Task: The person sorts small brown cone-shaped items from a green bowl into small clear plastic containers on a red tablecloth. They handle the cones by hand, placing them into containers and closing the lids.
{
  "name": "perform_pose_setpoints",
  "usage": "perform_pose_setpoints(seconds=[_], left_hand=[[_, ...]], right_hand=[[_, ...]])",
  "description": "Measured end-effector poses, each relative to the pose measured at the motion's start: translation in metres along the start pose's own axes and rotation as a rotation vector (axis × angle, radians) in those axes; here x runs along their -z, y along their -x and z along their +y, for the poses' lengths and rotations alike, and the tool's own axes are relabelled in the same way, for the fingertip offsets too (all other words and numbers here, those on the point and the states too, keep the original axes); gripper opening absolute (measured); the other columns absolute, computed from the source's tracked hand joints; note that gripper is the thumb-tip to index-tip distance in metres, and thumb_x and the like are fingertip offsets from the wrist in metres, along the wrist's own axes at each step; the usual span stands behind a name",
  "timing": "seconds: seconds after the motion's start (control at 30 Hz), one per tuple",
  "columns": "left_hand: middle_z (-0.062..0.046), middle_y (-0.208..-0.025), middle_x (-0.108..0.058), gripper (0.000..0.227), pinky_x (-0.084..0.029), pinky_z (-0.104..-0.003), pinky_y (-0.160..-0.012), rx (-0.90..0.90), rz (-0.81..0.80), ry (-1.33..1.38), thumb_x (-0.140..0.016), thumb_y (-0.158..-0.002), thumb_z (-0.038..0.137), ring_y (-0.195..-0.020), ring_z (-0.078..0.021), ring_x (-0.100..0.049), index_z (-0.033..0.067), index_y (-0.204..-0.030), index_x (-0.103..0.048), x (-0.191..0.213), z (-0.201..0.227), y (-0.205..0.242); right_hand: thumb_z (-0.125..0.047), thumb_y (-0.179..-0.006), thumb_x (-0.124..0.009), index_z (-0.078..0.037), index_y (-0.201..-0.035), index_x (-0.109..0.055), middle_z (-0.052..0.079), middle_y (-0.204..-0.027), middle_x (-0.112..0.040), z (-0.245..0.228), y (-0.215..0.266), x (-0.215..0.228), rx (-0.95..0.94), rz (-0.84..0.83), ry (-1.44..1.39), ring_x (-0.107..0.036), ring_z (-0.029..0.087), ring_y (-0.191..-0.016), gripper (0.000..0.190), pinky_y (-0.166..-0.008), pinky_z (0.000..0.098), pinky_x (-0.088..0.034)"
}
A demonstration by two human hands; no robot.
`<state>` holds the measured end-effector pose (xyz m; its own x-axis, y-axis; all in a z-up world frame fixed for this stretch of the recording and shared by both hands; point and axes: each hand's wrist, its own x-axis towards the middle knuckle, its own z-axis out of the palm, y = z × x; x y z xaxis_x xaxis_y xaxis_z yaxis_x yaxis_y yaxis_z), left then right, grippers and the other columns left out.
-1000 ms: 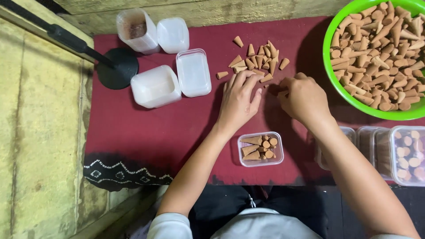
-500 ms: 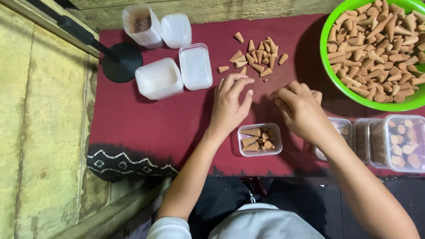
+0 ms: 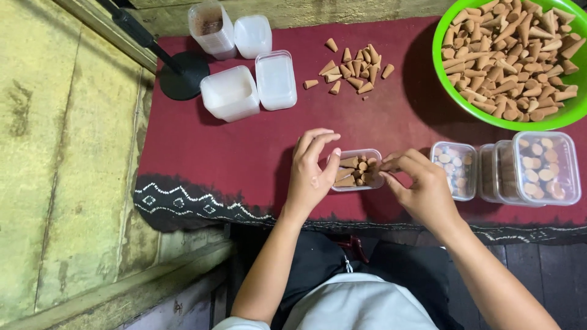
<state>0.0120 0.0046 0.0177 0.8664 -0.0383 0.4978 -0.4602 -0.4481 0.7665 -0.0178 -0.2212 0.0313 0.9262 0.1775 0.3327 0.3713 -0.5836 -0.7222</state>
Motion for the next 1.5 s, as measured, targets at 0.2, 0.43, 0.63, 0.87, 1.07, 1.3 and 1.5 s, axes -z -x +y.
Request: perform_pose_setpoints(seconds=[0.2,0.43,0.63,0.87,1.07,1.3,1.5], left_hand=[[-0.009,-0.112,-0.065,0.022,-0.053,-0.044,-0.092,0.053,0.038,0.023,-0.067,-0.091,0.003,-0.100,-0.0328,-0.068,0.0107,-0.111,-0.071,0.004,0.011,0.016],[-0.011,-0.112,-0.065,0.022,-0.053,-0.045,-0.093,0.065,0.042,0.012,-0.067,-0.090,0.003,-0.103,-0.0350,-0.068,0.0096,-0.110,-0.070,0.006,0.005,0.023],[-0.011,-0.110,-0.065,0.022,-0.053,-0.046,-0.093,0.062,0.041,0.010,-0.068,-0.089,0.002,-0.103,-0.0354,-0.068,0.0097,-0.109,-0.071,0.001,0.006,0.024],[-0.011,-0.109,-0.065,0.023,-0.052,-0.046,-0.093,0.056,0.026,0.010,-0.068,-0.088,0.002,-0.103,-0.0363,-0.067,0.0101,-0.109,-0.071,-0.003,0.005,0.025],[-0.011,-0.109,-0.065,0.023,-0.052,-0.046,-0.092,0.055,0.016,0.003,-0.068,-0.087,0.002,-0.103,-0.0360,-0.067,0.0105,-0.108,-0.071,-0.005,0.005,0.028],[-0.011,-0.109,-0.065,0.023,-0.052,-0.045,-0.093,0.067,0.007,-0.003,-0.068,-0.087,0.002,-0.104,-0.0359,-0.067,0.0107,-0.108,-0.071,-0.006,0.006,0.028],[-0.011,-0.109,-0.065,0.022,-0.052,-0.046,-0.093,0.075,0.009,0.002,-0.068,-0.088,0.002,-0.104,-0.0364,-0.067,0.0097,-0.108,-0.071,-0.005,0.005,0.028]], right_hand=[[0.000,-0.079,-0.083,-0.010,-0.089,-0.075,0.004,-0.095,-0.072,0.019,0.014,-0.022,0.115,0.046,0.167,-0.073,0.026,-0.088,0.016,-0.080,0.0356,-0.059],[-0.005,-0.080,-0.078,-0.011,-0.092,-0.078,0.006,-0.101,-0.068,0.011,0.018,-0.021,0.122,-0.018,0.294,-0.063,0.029,-0.095,0.013,-0.083,0.0406,-0.053],[-0.002,-0.080,-0.070,-0.010,-0.088,-0.076,0.006,-0.103,-0.062,0.017,0.021,-0.021,0.067,-0.003,0.285,-0.060,0.028,-0.098,0.012,-0.085,0.0387,-0.050],[-0.003,-0.080,-0.068,-0.011,-0.086,-0.077,0.004,-0.099,-0.063,0.012,0.018,-0.019,0.036,-0.043,0.316,-0.059,0.025,-0.096,0.013,-0.083,0.0374,-0.048],[-0.004,-0.078,-0.070,-0.010,-0.084,-0.075,0.005,-0.100,-0.064,0.020,0.020,-0.021,0.014,-0.037,0.322,-0.059,0.025,-0.095,0.010,-0.083,0.0374,-0.047],[0.003,-0.077,-0.063,-0.012,-0.093,-0.075,0.007,-0.101,-0.062,0.025,0.021,-0.022,0.006,0.033,0.218,-0.059,0.029,-0.096,0.025,-0.086,0.0399,-0.048],[0.008,-0.077,-0.058,-0.013,-0.096,-0.076,0.009,-0.100,-0.063,0.024,0.021,-0.018,-0.012,0.051,0.152,-0.062,0.032,-0.093,0.033,-0.087,0.0417,-0.050]])
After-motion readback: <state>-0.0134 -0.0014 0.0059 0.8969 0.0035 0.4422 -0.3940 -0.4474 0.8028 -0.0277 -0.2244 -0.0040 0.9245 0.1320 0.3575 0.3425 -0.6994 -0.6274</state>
